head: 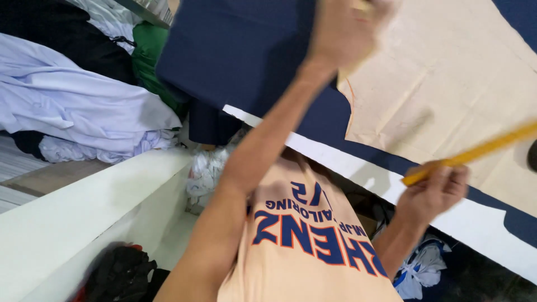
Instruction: The person is laying out a paper pattern on blue fabric, smoothing it out, and using a ruler and orange tailor's chalk to mark the outline of the pattern onto the fabric.
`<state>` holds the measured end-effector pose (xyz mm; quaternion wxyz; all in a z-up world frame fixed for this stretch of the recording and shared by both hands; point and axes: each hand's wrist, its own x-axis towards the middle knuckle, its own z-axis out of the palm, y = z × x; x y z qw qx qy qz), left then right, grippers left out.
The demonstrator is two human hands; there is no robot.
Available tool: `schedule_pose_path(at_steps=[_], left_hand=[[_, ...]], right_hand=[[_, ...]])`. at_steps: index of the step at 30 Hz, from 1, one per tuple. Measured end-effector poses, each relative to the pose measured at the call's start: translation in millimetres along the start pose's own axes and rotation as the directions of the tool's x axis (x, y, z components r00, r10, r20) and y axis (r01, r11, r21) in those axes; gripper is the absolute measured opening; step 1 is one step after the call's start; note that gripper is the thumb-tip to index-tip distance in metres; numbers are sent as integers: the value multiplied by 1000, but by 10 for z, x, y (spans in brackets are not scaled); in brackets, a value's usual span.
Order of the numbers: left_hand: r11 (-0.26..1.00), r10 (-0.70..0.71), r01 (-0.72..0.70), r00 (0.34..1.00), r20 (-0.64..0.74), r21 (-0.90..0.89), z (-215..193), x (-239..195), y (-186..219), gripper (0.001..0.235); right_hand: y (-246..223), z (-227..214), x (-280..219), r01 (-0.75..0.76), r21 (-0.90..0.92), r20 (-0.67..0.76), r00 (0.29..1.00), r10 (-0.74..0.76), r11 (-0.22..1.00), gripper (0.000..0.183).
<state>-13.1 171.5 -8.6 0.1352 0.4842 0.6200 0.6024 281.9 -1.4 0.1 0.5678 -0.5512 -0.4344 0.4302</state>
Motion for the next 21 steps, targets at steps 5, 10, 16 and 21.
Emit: schedule_pose_path(at_steps=[5, 10, 16, 21], left_hand=[[914, 18, 178, 879, 477, -364, 682, -394, 775, 24], [738, -272, 589, 706, 653, -329, -260, -358, 1034, 91], [802, -257, 387, 911, 323, -454, -1040, -841, 239, 20], [776, -407, 443, 896, 181, -450, -1570, -973, 244, 25]], right_hand=[[-252, -45, 270, 101, 48, -12, 995, -101, 994, 29], [-351, 461, 186, 184, -307, 181, 974, -132, 934, 14], [-28, 1539, -11, -50, -149, 775, 614, 148, 988, 24], [419, 2239, -205, -618, -21, 728, 529, 436, 786, 39]])
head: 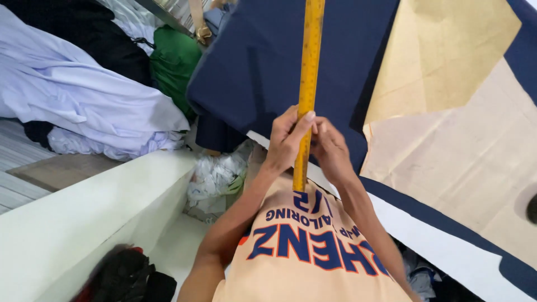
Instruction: The person is laying out a paper pattern on blue fabric, smoothing it out, and using a ruler and orange tailor's chalk to mark the outline of the pattern onto the fabric.
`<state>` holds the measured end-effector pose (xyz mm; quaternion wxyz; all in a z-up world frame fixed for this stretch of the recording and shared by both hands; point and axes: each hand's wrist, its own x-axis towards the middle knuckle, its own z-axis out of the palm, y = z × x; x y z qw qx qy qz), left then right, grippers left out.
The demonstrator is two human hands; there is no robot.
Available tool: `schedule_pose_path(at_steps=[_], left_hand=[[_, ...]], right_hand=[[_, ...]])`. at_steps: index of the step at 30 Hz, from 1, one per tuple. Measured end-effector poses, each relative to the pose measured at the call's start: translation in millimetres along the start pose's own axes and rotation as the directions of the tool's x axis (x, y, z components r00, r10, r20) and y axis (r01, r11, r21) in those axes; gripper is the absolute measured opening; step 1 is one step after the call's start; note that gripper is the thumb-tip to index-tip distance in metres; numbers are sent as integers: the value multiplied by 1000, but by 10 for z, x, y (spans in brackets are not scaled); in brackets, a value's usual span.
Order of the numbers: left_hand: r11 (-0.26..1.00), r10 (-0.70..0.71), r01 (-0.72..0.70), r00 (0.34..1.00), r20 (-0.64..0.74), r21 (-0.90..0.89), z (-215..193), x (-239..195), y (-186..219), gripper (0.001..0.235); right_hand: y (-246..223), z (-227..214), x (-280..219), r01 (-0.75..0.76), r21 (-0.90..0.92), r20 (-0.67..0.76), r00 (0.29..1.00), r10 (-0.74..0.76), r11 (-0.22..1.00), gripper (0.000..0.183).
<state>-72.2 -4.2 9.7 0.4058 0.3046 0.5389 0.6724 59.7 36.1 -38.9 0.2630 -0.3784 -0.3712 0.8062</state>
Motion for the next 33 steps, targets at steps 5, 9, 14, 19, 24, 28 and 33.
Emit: schedule_pose_path(at_steps=[5, 9, 14, 19, 24, 28, 33], left_hand=[[849, 223, -221, 973, 54, 480, -221, 174, 362, 37], [972, 64, -59, 998, -15, 230, -608, 396, 406, 30], [986, -82, 73, 995, 52, 151, -904, 761, 565, 39], [507, 65, -35, 998, 3, 861, -915, 867, 418, 26], [354, 277, -124, 961, 22, 927, -970, 931, 163, 23], [276, 317, -102, 948, 10, 956, -1016, 943, 33, 36], [316, 321, -75, 947, -32, 946, -979, 949, -5, 28]], right_hand=[[130, 150, 369, -238, 149, 4, 971, 240, 960, 31], [-68, 404, 382, -214, 187, 190, 966, 178, 959, 22], [-298, 392, 379, -267, 83, 175, 952, 250, 960, 25], [-602, -88, 638, 164, -233, -108, 975, -194, 958, 42], [-718, -694, 754, 355, -489, -328, 771, -545, 797, 32], [-1102, -138, 618, 260, -774, -321, 625, -711, 577, 7], [-1075, 131, 789, 331, -771, 37, 877, -480, 545, 13]])
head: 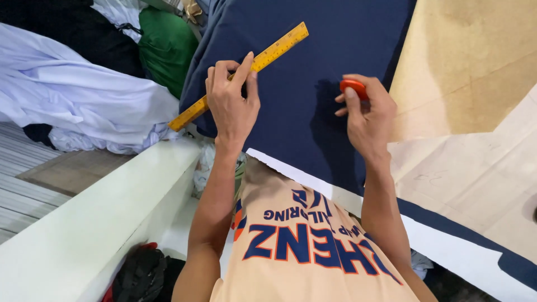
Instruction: The person is laying out a paper pattern on blue fabric, smoothing it out, and using a ruler and orange tailor's chalk to mark the outline of the pattern onto the fabric.
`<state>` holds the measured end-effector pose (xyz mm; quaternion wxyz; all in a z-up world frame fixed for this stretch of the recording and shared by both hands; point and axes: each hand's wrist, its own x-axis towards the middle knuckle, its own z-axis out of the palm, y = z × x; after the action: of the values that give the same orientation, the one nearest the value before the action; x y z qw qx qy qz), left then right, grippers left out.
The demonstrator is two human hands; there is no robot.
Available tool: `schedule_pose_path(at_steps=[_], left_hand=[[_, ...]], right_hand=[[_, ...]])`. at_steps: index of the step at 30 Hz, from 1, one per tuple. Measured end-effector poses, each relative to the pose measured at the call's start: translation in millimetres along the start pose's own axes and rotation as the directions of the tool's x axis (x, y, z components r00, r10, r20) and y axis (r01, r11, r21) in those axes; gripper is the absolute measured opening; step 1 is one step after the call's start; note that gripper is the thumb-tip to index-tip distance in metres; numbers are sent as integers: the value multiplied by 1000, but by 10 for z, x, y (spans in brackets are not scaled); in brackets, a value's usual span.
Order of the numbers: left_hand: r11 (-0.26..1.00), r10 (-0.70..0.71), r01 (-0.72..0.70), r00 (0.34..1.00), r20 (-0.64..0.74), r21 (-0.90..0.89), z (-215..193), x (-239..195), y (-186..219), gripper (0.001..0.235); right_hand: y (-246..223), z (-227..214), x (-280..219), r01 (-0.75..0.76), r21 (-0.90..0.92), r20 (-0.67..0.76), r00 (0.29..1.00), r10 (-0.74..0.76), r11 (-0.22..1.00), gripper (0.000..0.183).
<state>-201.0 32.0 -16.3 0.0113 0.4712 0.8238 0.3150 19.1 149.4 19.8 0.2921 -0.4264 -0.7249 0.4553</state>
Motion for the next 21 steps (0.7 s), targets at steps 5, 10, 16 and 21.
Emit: schedule_pose_path(at_steps=[5, 10, 16, 21], left_hand=[[880, -190, 175, 982, 11, -442, -374, 177, 410, 16], [60, -464, 204, 873, 154, -977, -674, 321, 710, 20], [945, -327, 278, 814, -480, -174, -474, 10, 103, 124], [953, 264, -220, 940, 215, -208, -515, 79, 245, 36]], right_hand=[[-117, -21, 187, -107, 303, 220, 975, 40, 947, 20], [-379, 22, 317, -156, 558, 726, 568, -388, 815, 21], [-441, 159, 401, -180, 390, 756, 623, -202, 903, 26], [-229, 69, 549, -194, 337, 791, 589, -165, 921, 33]])
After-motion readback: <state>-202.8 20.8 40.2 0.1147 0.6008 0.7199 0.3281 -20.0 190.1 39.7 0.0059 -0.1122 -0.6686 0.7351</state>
